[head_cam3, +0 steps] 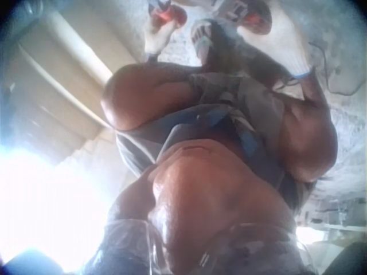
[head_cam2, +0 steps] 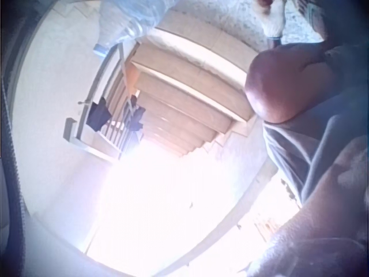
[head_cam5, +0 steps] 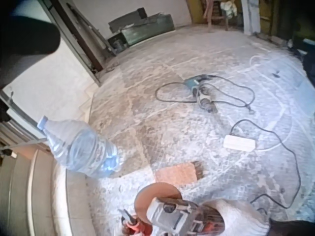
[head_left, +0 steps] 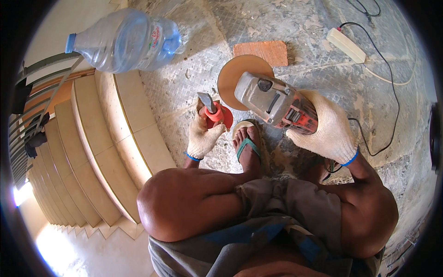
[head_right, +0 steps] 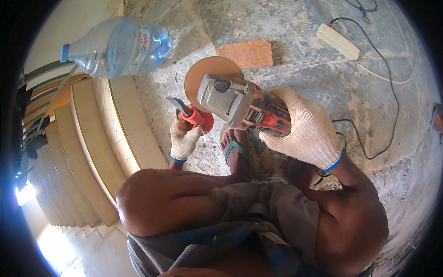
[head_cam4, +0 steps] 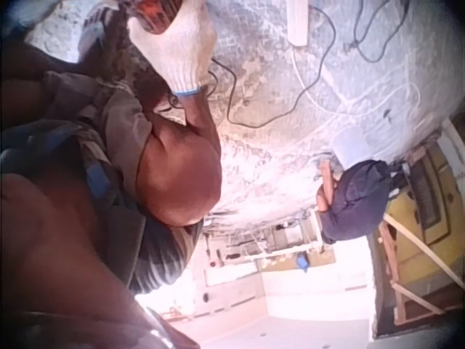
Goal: The person sits on the floor and uses an angle grinder to sharpen a chisel. They hold the chisel with a red handle against the spinning grinding wheel, creating sparks. After grinding, they inspect the chisel's edge and then plug the grinder's cord into a power strip.
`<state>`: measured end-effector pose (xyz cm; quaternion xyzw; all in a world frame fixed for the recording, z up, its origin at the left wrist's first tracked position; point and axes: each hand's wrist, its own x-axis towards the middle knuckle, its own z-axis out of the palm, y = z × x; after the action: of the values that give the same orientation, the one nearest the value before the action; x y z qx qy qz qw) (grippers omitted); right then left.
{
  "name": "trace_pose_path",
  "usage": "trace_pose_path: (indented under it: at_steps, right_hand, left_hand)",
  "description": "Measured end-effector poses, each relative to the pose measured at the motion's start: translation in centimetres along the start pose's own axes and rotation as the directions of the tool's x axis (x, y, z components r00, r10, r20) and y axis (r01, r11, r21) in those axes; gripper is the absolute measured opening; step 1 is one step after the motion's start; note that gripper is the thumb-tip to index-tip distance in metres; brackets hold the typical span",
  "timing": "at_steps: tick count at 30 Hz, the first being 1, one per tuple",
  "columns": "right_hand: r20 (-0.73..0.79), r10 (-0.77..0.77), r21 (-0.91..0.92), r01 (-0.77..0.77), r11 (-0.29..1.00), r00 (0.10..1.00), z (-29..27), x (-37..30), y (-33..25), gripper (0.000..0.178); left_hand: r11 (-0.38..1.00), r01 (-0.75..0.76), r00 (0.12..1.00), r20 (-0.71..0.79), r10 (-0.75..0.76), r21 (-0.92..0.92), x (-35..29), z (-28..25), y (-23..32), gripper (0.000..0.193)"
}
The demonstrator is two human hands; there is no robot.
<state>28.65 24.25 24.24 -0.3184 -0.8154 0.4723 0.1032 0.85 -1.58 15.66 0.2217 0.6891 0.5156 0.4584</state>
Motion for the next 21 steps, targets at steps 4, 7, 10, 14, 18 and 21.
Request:
trace_pose_path:
  at_steps: [4,7,10,14,18,21]
  right_hand:
    - [0.006,0.042,0.039,-0.042,0.998,0.999,0.0,0.0,0.1,0.067]
    - [-0.003,0.039,0.043,-0.039,0.998,0.999,0.0,-0.1,0.2,0.069]
    - [-0.002,0.027,0.036,-0.027,0.999,1.000,0.0,-0.1,0.4,0.071]
    - [0.018,0.014,0.021,-0.015,1.000,1.000,0.0,-0.2,0.6,0.076]
    - [0.046,0.035,-0.010,-0.034,0.999,0.998,-0.1,-0.3,0.7,0.077]
    - [0.040,0.039,-0.002,-0.039,0.999,0.998,0.0,-0.3,0.8,0.077]
  left_hand:
    - [0.998,-0.056,0.998,-0.009,0.057,0.035,0.1,-0.3,-0.5,0.066]
    - [0.999,-0.036,0.999,-0.017,0.036,0.034,0.2,-0.7,-0.7,0.065]
    - [0.993,-0.070,0.998,0.004,0.070,0.098,0.5,-1.1,-0.8,0.065]
    - [0.986,-0.117,0.993,0.000,0.118,0.120,0.5,-1.3,-0.7,0.066]
    - [0.969,-0.170,0.985,-0.006,0.174,0.177,0.7,-1.5,-0.7,0.067]
    - [0.961,-0.189,0.981,-0.010,0.195,0.200,0.9,-1.9,-0.9,0.067]
